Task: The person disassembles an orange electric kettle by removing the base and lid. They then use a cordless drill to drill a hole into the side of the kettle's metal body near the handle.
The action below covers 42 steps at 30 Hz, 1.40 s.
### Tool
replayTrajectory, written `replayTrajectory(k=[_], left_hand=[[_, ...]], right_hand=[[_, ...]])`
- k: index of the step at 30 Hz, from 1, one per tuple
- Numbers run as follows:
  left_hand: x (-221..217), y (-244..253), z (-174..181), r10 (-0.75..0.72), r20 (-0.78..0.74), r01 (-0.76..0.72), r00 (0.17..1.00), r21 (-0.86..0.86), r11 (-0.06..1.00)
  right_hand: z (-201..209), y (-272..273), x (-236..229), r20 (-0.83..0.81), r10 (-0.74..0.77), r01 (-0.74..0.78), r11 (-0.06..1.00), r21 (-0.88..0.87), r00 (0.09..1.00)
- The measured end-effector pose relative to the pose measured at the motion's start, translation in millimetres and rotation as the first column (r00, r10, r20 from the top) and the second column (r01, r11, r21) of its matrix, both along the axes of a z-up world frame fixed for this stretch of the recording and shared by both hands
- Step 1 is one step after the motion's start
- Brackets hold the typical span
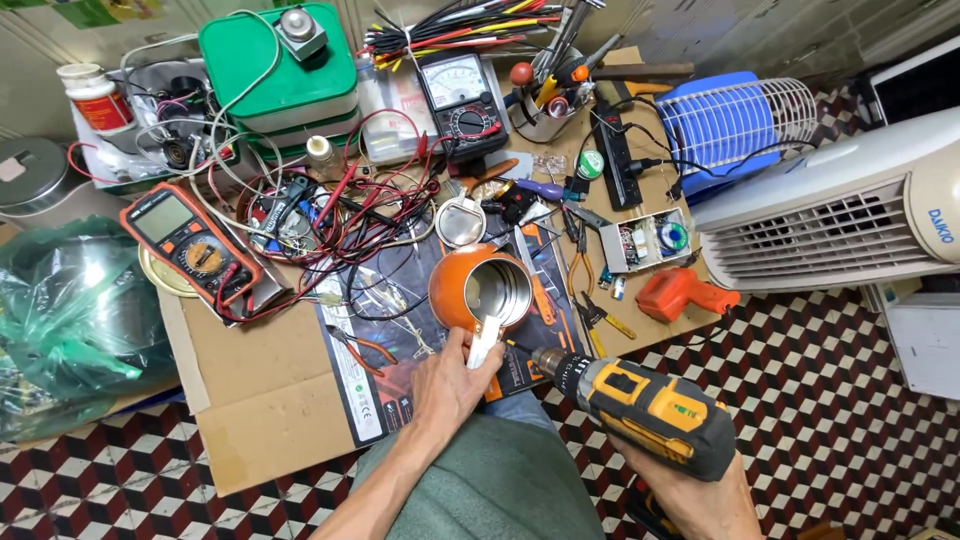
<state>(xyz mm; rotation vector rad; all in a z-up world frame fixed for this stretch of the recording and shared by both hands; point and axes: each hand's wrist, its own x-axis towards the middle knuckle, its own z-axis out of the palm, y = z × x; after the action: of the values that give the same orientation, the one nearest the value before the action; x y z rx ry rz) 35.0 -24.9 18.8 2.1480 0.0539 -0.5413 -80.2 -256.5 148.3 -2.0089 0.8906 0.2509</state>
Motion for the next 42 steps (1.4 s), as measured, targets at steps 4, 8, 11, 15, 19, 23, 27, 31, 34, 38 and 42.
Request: replayTrajectory(k=[4,8,11,15,19,23,27,31,34,38,42], left_hand=[[0.5,1.4,-2.1,-0.009,0.026,0.008,1.0,0.014,1.0],[0.0,1.3,2.5,0.001,0.015,0.0,1.0,-0.005,1.0],[0.5,2.6,2.7,-0.004,-0.003,0.004,1.0,-0.019,1.0],[0.5,1.7,4.2,-0.028,0.003,0.028,1.0,0.005,1.0],[-1.2,2.7,1.1,-0.022,0.047,0.023,0.999,-0.01,1.0],[0.4,3.0,5.9,-0.029,0.02,0.029,0.999,-0.011,1.0],[-0.1,2.9,3.9,-0.038,0.021,0.038,0.999,0.001,0.999],[1.3,3.7,7.2,-0.04,0.021,0.04,0.999,-0.006,0.999],[1.4,3.5,6.8,-0.047,0.008,0.047,0.999,0.008,0.999],[-0.3,3.4,-0.5,-0.055,0.037,0.055,0.998,0.01,0.998],[-1.0,3.2,-7.5,-0.072,0.109,0.071,0.991,0.014,0.997]], right_hand=[[-0.5,5.7,2.3,0.0,-0.061,0.061,0.997,0.036,0.998],[2.7,9.3,6.4,0.078,-0.032,0.026,0.997,0.071,0.996],[5.8,9.3,12.5,-0.07,0.056,-0.058,0.998,-0.022,0.996],[15.9,11.3,17.9,-0.167,0.087,-0.098,0.994,-0.057,0.982],[22.2,14.2,21.6,-0.22,0.1,-0.12,0.99,-0.08,0.97],[19.4,12.7,21.3,-0.239,0.087,-0.112,0.989,-0.094,0.967],[22.6,16.0,22.8,-0.222,0.102,-0.125,0.988,-0.092,0.97],[25.4,20.5,26.2,-0.187,0.085,-0.101,0.992,-0.076,0.979],[31.5,26.3,29.4,-0.176,0.051,-0.061,0.997,-0.05,0.983],[45.3,27.1,38.1,-0.162,0.071,-0.08,0.995,-0.052,0.984],[69.6,31.1,71.1,-0.389,0.353,-0.433,0.891,-0.138,0.851]])
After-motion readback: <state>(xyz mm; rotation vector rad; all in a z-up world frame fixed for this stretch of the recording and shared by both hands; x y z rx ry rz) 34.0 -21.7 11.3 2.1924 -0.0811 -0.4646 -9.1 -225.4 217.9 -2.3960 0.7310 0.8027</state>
